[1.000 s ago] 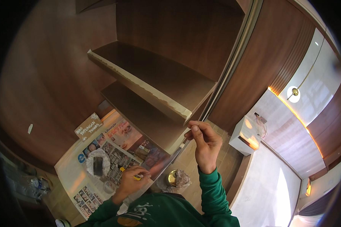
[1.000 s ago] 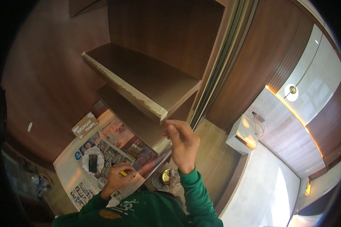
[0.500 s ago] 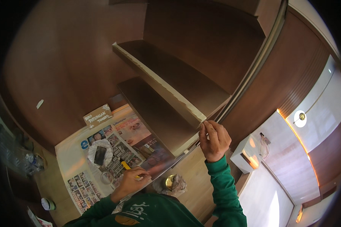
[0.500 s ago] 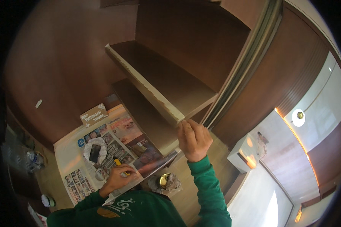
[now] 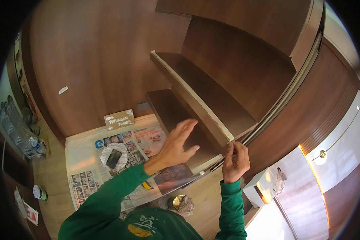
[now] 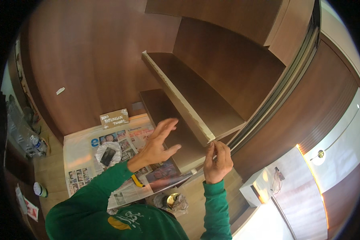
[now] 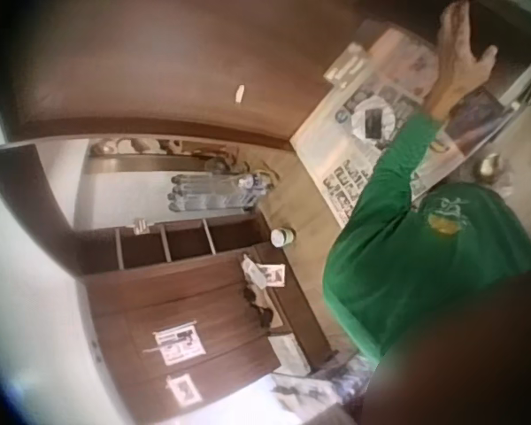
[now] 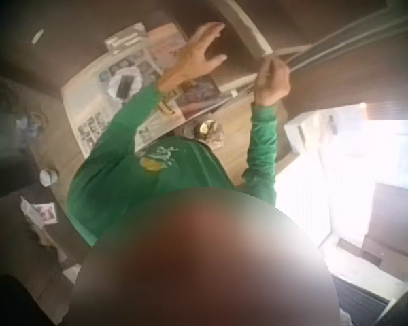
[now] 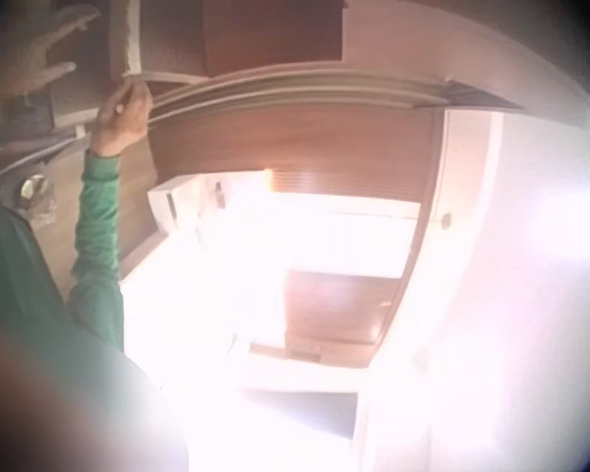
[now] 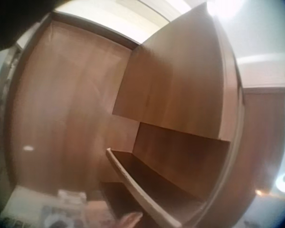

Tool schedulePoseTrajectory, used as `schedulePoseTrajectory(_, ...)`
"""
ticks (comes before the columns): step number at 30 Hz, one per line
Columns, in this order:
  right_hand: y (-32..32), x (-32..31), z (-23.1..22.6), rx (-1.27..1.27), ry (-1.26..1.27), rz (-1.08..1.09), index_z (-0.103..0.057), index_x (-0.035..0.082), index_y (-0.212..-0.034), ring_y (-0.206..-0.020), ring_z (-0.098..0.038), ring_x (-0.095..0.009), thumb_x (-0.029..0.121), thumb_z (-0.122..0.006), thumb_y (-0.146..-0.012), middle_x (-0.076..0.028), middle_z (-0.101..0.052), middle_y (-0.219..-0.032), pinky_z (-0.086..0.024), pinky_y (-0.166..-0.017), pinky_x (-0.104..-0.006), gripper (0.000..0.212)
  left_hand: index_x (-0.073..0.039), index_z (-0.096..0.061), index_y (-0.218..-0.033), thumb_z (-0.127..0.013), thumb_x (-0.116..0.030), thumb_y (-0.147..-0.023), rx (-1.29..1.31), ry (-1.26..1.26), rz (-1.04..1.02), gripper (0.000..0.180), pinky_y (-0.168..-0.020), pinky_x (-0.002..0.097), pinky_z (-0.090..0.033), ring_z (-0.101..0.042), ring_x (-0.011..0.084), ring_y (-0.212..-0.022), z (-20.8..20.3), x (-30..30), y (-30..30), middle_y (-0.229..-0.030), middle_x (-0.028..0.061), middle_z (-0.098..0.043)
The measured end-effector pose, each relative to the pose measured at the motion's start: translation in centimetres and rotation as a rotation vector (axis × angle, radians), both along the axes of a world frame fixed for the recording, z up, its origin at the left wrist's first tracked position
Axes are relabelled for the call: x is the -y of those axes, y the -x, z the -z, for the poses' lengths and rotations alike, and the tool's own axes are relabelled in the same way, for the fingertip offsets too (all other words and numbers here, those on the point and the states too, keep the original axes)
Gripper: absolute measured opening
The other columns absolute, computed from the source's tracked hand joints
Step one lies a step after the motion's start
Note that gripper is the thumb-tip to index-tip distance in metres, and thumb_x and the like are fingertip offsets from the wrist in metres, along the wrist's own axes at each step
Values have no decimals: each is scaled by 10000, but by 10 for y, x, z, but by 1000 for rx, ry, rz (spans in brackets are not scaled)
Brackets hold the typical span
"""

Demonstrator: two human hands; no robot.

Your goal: The person wipes the interior shelves and door of a wooden cabinet with a cloth, then uses a small brush to apply a substance to the edges of the shelves. The person handles a cloth, a small brush, and a container of the substance.

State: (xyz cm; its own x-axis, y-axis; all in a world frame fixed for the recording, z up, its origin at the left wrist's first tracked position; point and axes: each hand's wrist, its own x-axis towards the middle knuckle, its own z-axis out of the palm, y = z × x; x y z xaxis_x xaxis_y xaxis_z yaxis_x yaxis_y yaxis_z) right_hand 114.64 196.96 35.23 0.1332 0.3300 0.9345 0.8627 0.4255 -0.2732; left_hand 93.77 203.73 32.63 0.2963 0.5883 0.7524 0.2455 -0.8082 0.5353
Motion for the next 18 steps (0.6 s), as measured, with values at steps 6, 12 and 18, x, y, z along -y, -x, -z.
schedulePoseTrajectory(6,5,3,2,-33,6,-13,-725,-12,-1050,-719,-685,-199,-20,-750,-898,-139,-707,-963,-557,-641,-303,155,-49,-270,-1598,-843,-145,-747,-190,-149,-86,1031,-1090,516,-427,-468,376,-1341,4,-36,-19,-1616,250,-212)
schedulePoseTrajectory(12,1,2,7,-76,46,20,-718,-10,-1033,-729,-674,-209,-5,-750,-906,-130,-707,-952,-554,-660,-313,132,-61,-212,-1619,-841,-128,-747,-186,-177,-152,1078,-1045,520,-451,-500,378,-1297,11,-73,-9,-1619,256,-191)
schedulePoseTrajectory(18,13,4,3,-444,164,-139,-715,-37,-1012,-684,-660,-134,68,-709,-968,-80,-701,-824,-541,-656,-275,114,-70,-177,-1633,-846,-109,-745,-146,-78,-172,1112,-1022,509,-470,-530,387,-1253,3,-94,6,-1620,253,-190)
